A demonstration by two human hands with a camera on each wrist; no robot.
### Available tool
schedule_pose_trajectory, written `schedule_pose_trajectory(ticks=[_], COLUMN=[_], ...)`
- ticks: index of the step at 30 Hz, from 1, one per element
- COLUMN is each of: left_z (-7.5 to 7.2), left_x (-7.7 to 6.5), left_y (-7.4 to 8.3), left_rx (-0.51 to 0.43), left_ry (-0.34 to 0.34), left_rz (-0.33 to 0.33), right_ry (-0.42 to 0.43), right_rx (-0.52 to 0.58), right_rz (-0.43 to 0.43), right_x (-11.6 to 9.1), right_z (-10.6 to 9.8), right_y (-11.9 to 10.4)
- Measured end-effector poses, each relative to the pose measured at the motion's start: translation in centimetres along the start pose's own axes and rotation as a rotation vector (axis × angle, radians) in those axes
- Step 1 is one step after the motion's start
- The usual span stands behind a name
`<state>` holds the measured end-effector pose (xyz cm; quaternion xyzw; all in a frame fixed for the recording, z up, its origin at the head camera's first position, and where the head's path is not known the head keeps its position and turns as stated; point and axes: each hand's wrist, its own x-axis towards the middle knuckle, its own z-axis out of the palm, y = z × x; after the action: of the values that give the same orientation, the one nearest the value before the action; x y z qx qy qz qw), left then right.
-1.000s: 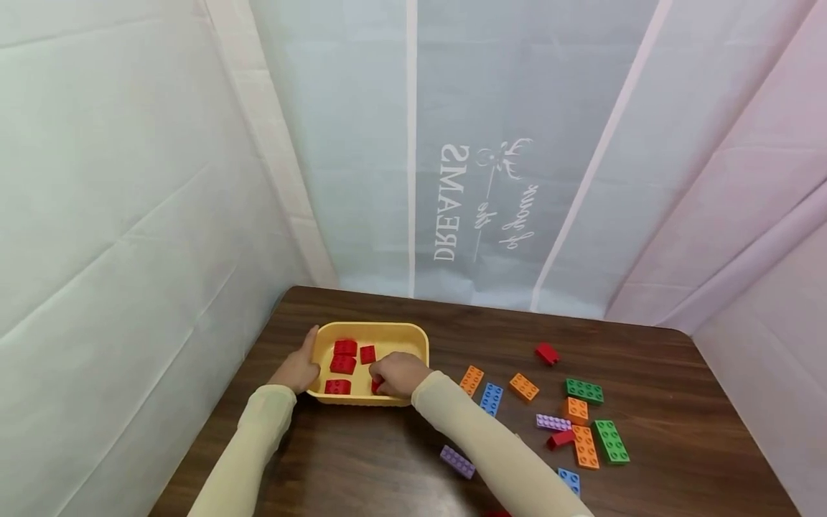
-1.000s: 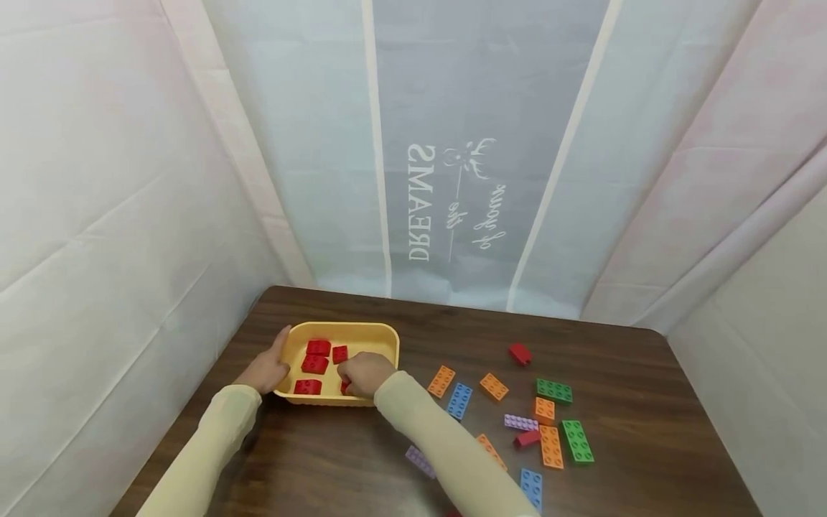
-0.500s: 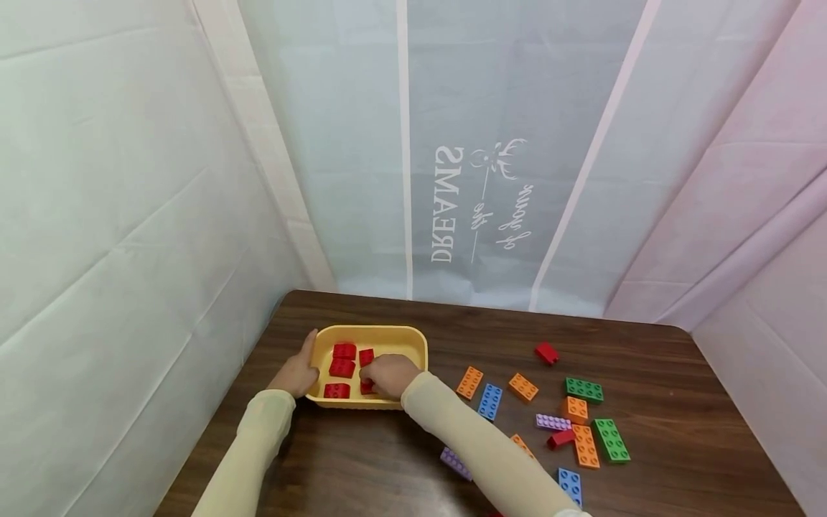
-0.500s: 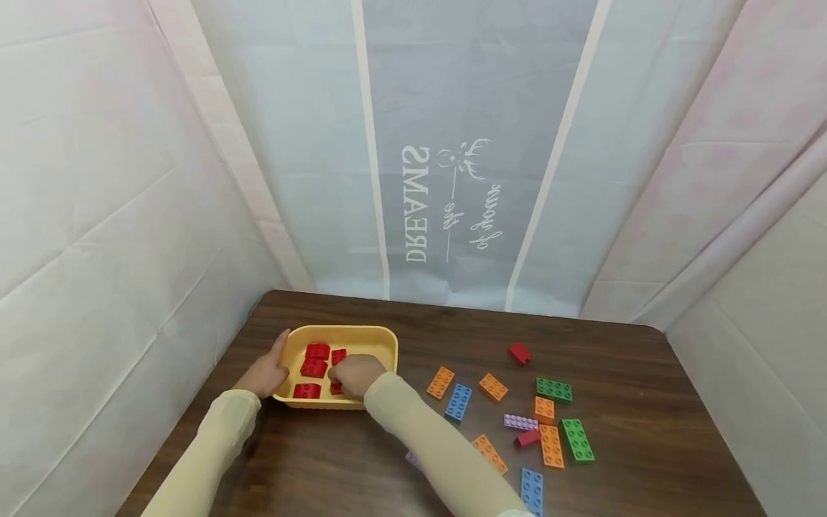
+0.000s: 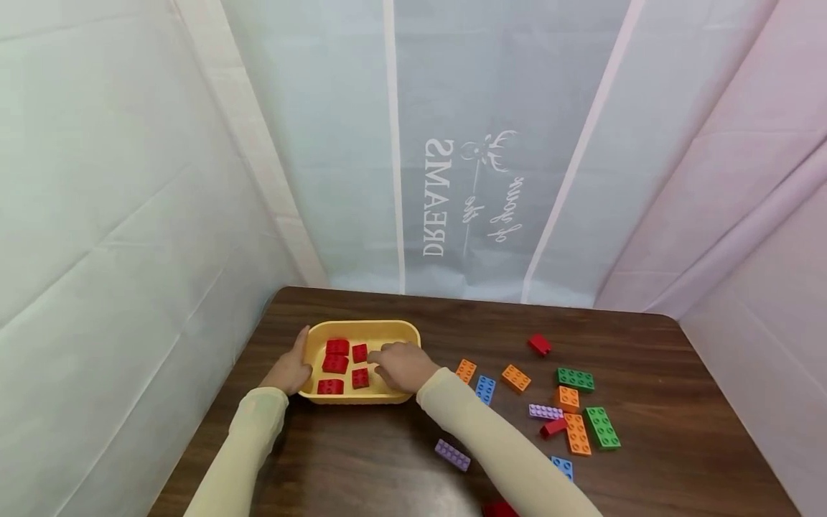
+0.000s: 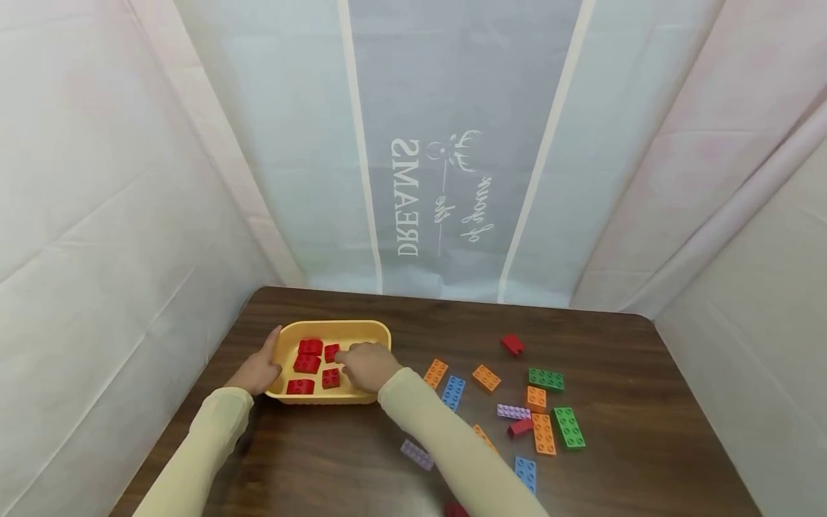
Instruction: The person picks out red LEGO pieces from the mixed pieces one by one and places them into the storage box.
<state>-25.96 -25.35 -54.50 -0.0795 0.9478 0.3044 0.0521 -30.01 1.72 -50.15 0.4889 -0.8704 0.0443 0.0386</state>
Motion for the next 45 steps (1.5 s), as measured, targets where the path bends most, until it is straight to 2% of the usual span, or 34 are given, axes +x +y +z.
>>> schedule_pose_trajectory(ticks=[4, 7, 12, 15, 18, 21, 25, 29, 34, 45], left_z=[-0.3, -0.5, -0.8, -1.0, -1.1, -1.2, -1.2, -1.0, -0.7, -0.2], left_x=[-0.2, -0.5, -0.9, -0.7, -0.4, -0.1, 0.0, 0.0, -0.1, 0.0], left_y=[-0.5, -0.9, -1.4, -1.4, -1.2, -1.1, -1.1, -1.1, -0.9, -0.6], left_rx=[-0.005, -0.006, -0.004, -0.003, 0.001, 0.007, 0.009, 0.007, 0.001, -0.001], left_ry=[-0.006, -0.012, -0.025, -0.025, -0.017, -0.009, -0.009, -0.011, -0.005, -0.025], left_rz=[-0.001, -0.007, -0.032, -0.035, -0.023, -0.006, 0.001, 0.008, 0.011, 0.027], right_ry=[0.042, 0.051, 0.103, 0.139, 0.136, 0.100, 0.007, -0.058, -0.047, -0.041], right_rx=[0.002, 0.038, 0.099, 0.089, 0.072, 0.085, 0.163, 0.205, 0.199, 0.226], right_rz=[0.033, 0.090, 0.198, 0.275, 0.367, 0.463, 0.574, 0.635, 0.632, 0.683], right_x=[-1.2, -2.0, -4.2, -6.7, -9.9, -13.0, -16.1, -17.8, -18.5, -19.7], right_z=[-0.9, -1.4, -2.1, -2.6, -3.2, -3.3, -2.4, -1.0, 0.0, -1.7], right_y=[1.3, 2.6, 7.0, 11.0, 15.2, 18.7, 21.5, 22.5, 22.5, 21.8])
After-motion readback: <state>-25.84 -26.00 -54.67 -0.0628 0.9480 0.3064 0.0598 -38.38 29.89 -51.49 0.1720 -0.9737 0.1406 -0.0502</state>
